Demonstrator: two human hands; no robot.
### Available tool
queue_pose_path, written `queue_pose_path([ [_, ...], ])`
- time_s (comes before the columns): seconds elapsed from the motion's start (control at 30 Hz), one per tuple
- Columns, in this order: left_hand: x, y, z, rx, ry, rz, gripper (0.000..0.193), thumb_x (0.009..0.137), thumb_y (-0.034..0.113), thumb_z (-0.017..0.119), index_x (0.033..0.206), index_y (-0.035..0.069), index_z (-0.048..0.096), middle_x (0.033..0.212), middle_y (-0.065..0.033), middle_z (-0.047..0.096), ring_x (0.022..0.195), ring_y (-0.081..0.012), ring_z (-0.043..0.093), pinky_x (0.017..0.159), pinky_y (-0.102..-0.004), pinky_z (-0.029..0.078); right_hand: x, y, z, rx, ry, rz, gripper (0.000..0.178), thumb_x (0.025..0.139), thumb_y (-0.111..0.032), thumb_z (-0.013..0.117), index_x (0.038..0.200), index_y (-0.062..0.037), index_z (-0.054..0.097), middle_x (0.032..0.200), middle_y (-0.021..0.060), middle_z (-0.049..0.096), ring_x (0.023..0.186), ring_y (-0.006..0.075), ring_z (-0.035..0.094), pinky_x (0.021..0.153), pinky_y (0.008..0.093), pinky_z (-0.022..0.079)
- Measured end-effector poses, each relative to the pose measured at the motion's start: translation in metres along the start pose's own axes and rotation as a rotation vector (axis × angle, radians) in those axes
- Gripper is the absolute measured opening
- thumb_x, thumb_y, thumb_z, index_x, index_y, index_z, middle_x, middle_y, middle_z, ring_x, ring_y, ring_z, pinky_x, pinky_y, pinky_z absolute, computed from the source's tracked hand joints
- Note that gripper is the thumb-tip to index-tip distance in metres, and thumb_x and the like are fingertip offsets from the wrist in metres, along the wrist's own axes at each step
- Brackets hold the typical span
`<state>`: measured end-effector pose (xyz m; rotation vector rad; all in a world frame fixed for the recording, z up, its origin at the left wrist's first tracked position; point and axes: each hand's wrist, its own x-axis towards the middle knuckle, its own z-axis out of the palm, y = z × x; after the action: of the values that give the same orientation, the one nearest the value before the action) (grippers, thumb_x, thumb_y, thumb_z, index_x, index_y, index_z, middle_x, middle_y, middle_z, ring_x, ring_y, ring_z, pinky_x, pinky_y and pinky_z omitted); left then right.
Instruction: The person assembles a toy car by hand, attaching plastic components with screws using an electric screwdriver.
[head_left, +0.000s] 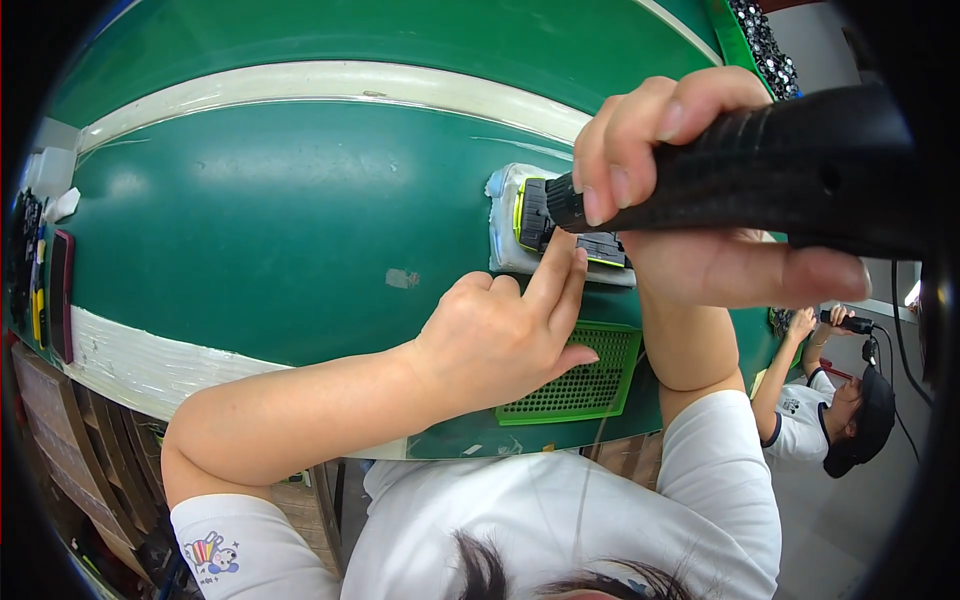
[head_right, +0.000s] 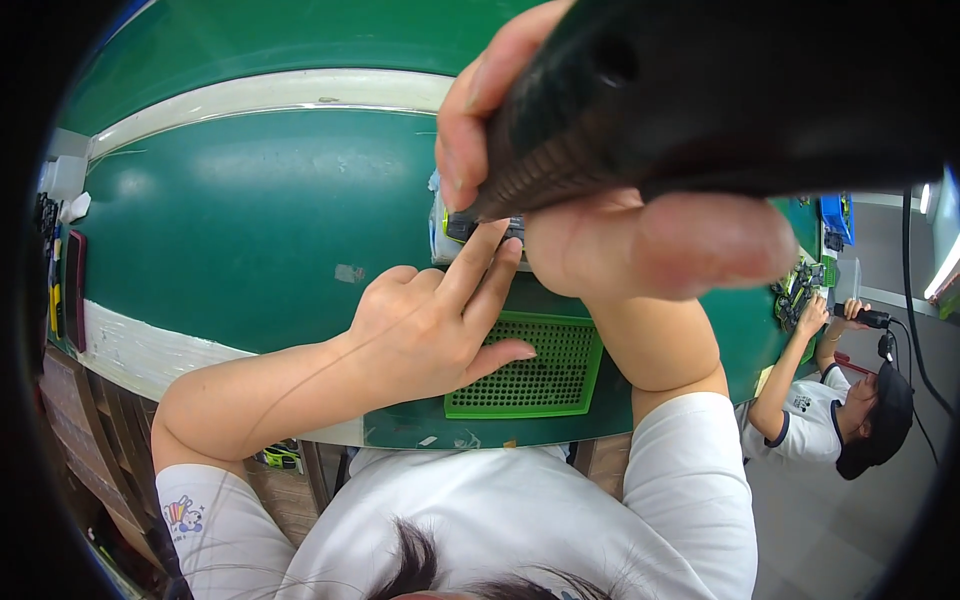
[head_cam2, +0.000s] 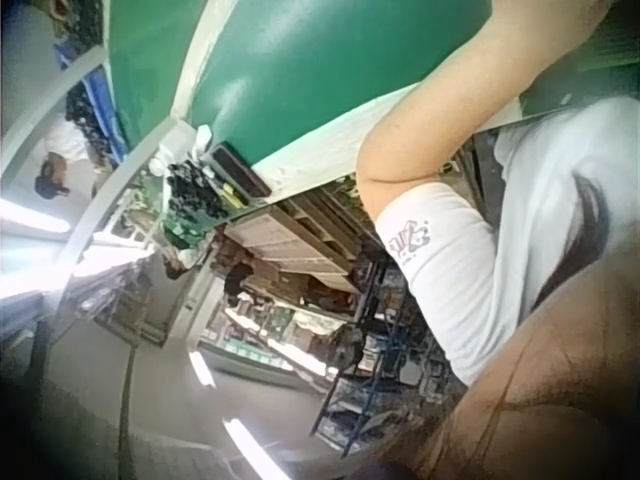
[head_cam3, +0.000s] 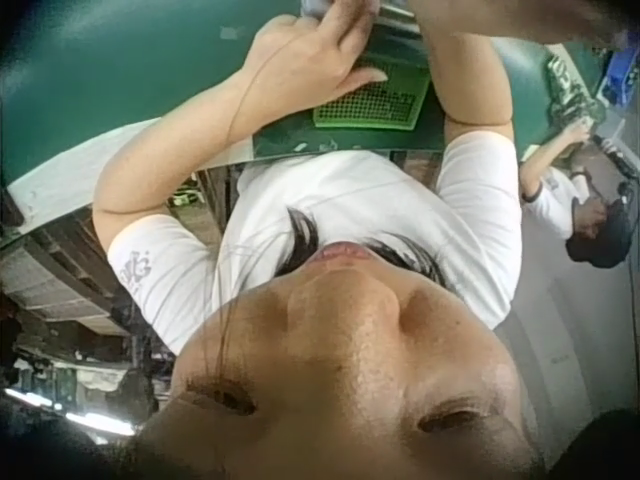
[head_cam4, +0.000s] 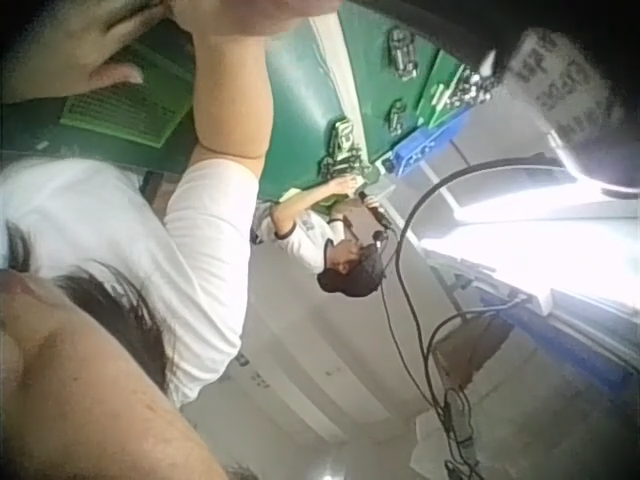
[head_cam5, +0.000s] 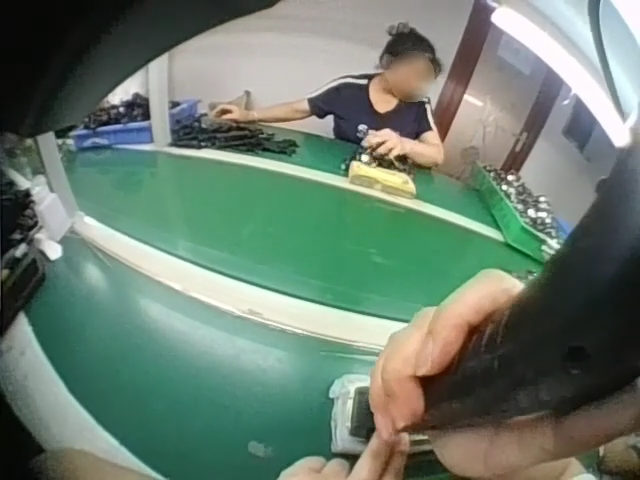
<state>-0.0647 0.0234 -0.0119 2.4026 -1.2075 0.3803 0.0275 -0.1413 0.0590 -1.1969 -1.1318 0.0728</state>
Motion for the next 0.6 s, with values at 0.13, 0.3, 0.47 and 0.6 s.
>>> queue_pose_path([
  [0.13, 0.0, -0.001, 0.0, 0.018, 0.021, -0.008, 0.069, 0.082, 0.054, 0.065, 0.119, -0.004, 0.063, 0.129, -0.0244, 0.057, 0.048, -0.012, 0.051, 0.047, -0.025, 0.041, -0.001, -0.003, 0.017, 0.026, 0.27, 0.111, 0.105, 0.061, -0.098, 0.042, 0.105, -0.0027, 0.049, 0.076, 0.0091, 0.057, 0.058, 0.0183, 0.055, 0.055, 0.0296, 0.047],
  [0.3, 0.003, 0.001, -0.003, 0.037, 0.04, 0.024, 0.069, 0.082, 0.054, 0.065, 0.119, -0.004, 0.063, 0.129, -0.0246, 0.057, 0.047, -0.0122, 0.051, 0.046, -0.0251, 0.041, -0.003, -0.002, 0.008, -0.044, 0.19, 0.021, 0.104, 0.062, -0.098, 0.042, 0.103, -0.0032, 0.05, 0.074, 0.0092, 0.057, 0.054, 0.0185, 0.055, 0.054, 0.0287, 0.048],
  [0.47, 0.001, -0.001, -0.002, 0.037, 0.024, -0.018, 0.07, 0.081, 0.053, 0.067, 0.12, -0.005, 0.061, 0.132, -0.0262, 0.055, 0.05, -0.0172, 0.057, 0.048, -0.0271, 0.046, -0.003, 0.002, 0.024, -0.082, 0.45, 0.269, 0.101, 0.067, -0.095, 0.042, 0.104, -0.0009, 0.05, 0.076, 0.0114, 0.059, 0.061, 0.0204, 0.06, 0.055, 0.0301, 0.05],
  [0.6, 0.006, 0.001, -0.007, 0.075, -0.004, -0.032, 0.067, 0.082, 0.052, 0.068, 0.122, -0.001, 0.061, 0.132, -0.0196, 0.056, 0.052, -0.0199, 0.06, 0.048, -0.0275, 0.047, -0.003, -0.019, 0.019, -0.123, 0.516, 0.082, 0.099, 0.072, -0.093, 0.039, 0.104, 0.0004, 0.051, 0.077, 0.0125, 0.06, 0.064, 0.0203, 0.061, 0.056, 0.0299, 0.05],
])
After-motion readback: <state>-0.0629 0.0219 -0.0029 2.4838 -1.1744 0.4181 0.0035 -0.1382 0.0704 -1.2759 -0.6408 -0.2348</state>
